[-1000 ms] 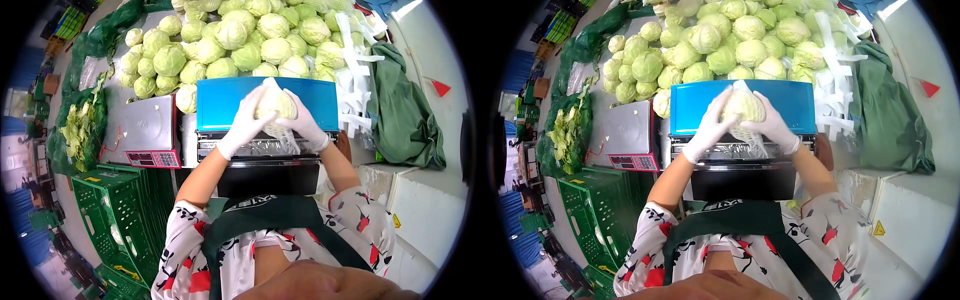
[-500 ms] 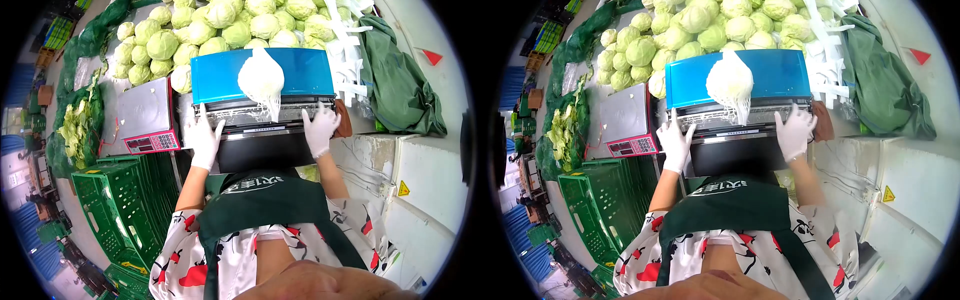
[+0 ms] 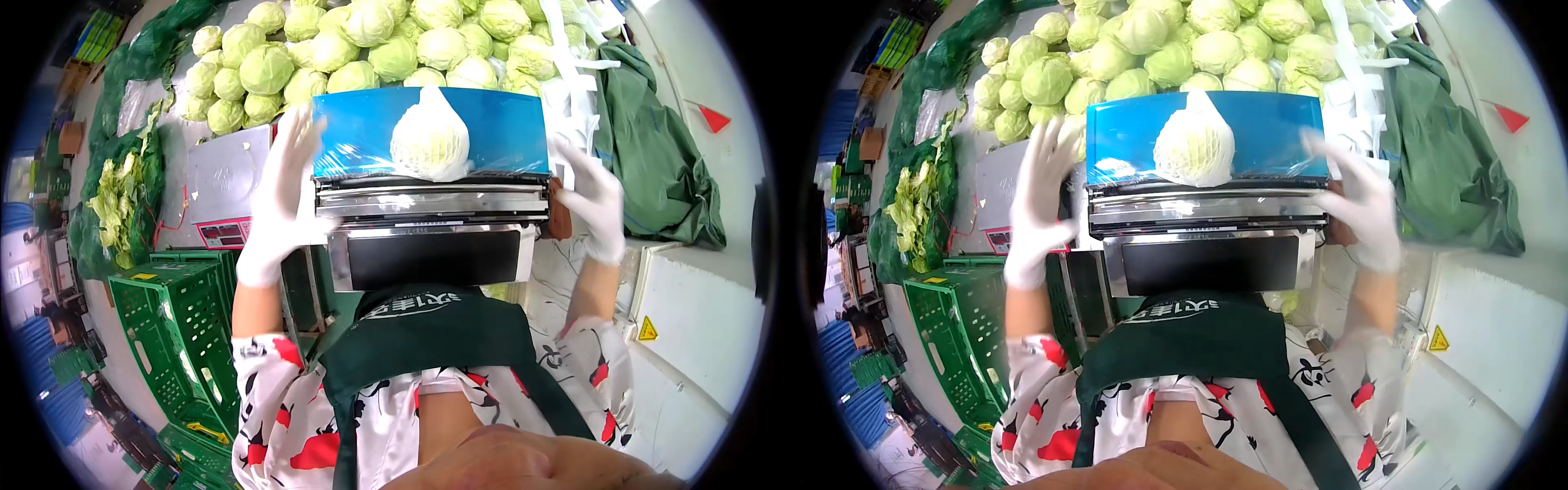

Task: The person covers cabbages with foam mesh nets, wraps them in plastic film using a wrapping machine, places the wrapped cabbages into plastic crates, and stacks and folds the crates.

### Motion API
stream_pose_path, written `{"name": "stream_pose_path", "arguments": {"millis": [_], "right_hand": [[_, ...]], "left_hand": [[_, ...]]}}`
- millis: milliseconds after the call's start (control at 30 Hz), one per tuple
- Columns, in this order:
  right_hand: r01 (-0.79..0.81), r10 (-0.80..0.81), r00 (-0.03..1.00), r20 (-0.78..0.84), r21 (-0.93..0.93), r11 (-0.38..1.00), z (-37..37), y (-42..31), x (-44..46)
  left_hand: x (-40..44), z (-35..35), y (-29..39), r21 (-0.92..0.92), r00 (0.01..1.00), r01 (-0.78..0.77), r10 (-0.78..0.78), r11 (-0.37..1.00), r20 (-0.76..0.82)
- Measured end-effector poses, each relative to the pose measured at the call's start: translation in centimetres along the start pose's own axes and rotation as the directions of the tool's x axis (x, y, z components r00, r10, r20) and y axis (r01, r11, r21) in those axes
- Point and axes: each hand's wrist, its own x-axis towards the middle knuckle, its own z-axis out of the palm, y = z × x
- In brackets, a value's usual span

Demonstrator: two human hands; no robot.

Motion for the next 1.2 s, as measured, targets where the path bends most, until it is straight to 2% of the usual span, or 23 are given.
{"name": "stream_pose_path", "arguments": {"millis": [33,100,167,200,233,267,300,367,400,500,567,600,700,733,767,867,967,1000,1033,1100,1133,1167,1200], "right_hand": [[0.006,-0.019,0.994,-0.105,-0.122,0.992,2.4,-0.7,3.4],[0.294,-0.156,0.950,0.272,-0.599,0.745,3.0,6.8,7.5],[0.332,-0.093,0.929,0.358,-0.698,0.635,6.3,12.3,9.8],[0.200,-0.026,0.939,0.342,-0.485,0.851,7.4,12.8,10.6],[0.032,0.049,0.936,0.348,-0.224,0.974,8.2,12.8,11.1],[-0.077,0.158,0.929,0.333,-0.243,0.967,7.9,11.6,11.2],[-0.083,0.130,0.941,0.311,-0.161,0.984,8.2,12.0,10.7],[-0.093,0.088,0.963,0.253,0.006,0.996,9.3,12.5,9.2],[-0.371,0.303,0.919,0.251,0.296,0.880,9.9,11.7,7.1],[-0.555,0.479,0.810,0.338,0.178,0.813,9.5,6.9,1.3],[-0.738,0.613,0.616,0.495,0.090,0.669,9.2,4.5,-3.6],[-0.767,0.627,0.594,0.503,0.121,0.630,9.8,3.5,-6.3],[-0.886,0.732,0.459,0.504,0.200,0.418,12.1,3.9,-10.9],[-0.921,0.770,0.391,0.505,0.221,0.322,12.9,5.0,-12.0],[-0.932,0.754,0.350,0.556,0.121,0.343,12.8,6.5,-11.6],[-0.945,0.786,0.326,0.526,0.189,0.266,14.4,9.3,-10.8],[-0.940,0.699,0.309,0.645,0.316,0.125,14.4,10.7,-11.6],[-0.926,0.686,0.296,0.665,0.376,0.035,13.7,10.3,-12.0],[-0.920,0.693,0.370,0.619,0.349,0.180,13.5,10.2,-12.5],[-0.854,0.675,0.517,0.527,0.267,0.446,13.5,10.2,-15.1],[-0.595,0.560,0.803,0.203,0.229,0.770,15.1,12.9,-18.7],[-0.452,0.451,0.887,0.103,-0.016,0.892,14.8,12.8,-19.6],[-0.284,0.308,0.951,0.044,-0.278,0.918,14.3,12.8,-20.5]], "left_hand": [[2.9,-0.4,-2.3,0.306,0.997,-0.018,-0.005,0.952,0.075],[6.3,0.9,-10.1,0.568,0.974,-0.173,0.053,0.805,0.221],[7.8,3.3,-14.6,0.711,0.923,-0.320,0.037,0.627,0.383],[8.3,4.6,-15.6,0.509,0.944,-0.122,-0.058,0.852,0.324],[8.5,5.4,-16.0,0.241,0.940,0.097,-0.168,0.966,0.296],[8.8,5.1,-15.5,0.233,0.934,0.172,-0.233,0.957,0.270],[8.5,5.0,-16.5,0.069,0.936,0.214,-0.225,0.974,0.271],[7.0,5.0,-14.1,0.002,0.913,0.305,-0.293,0.952,0.284],[5.5,5.2,-13.9,-0.086,0.892,0.402,-0.368,0.912,0.261],[0.0,7.0,-8.2,-0.232,0.801,0.583,-0.503,0.779,0.325],[-5.0,8.1,-8.1,-0.167,0.736,0.636,-0.527,0.753,0.424],[-7.3,8.5,-8.5,-0.099,0.713,0.626,-0.515,0.774,0.476],[-11.9,10.1,-10.3,-0.209,0.547,0.810,-0.578,0.547,0.606],[-11.5,9.6,-9.7,-0.143,0.327,0.939,-0.682,0.313,0.654],[-11.8,9.7,-11.3,-0.124,0.357,0.923,-0.692,0.365,0.627],[-12.4,9.8,-14.7,-0.119,0.268,0.962,-0.774,0.246,0.573],[-14.2,9.3,-14.4,-0.234,0.310,0.949,-0.754,0.211,0.579],[-15.0,9.1,-13.6,-0.368,0.365,0.920,-0.644,0.137,0.673],[-17.0,9.2,-14.8,-0.473,0.449,0.872,-0.594,0.127,0.668],[-19.0,9.1,-13.9,-0.277,0.668,0.738,-0.609,0.615,0.428],[-20.2,9.5,-13.3,-0.086,0.805,0.581,-0.556,0.809,0.205],[-20.5,8.6,-12.6,0.400,0.884,0.348,-0.439,0.848,0.161],[-20.9,7.7,-13.4,0.576,0.932,0.147,-0.308,0.804,0.193]]}}
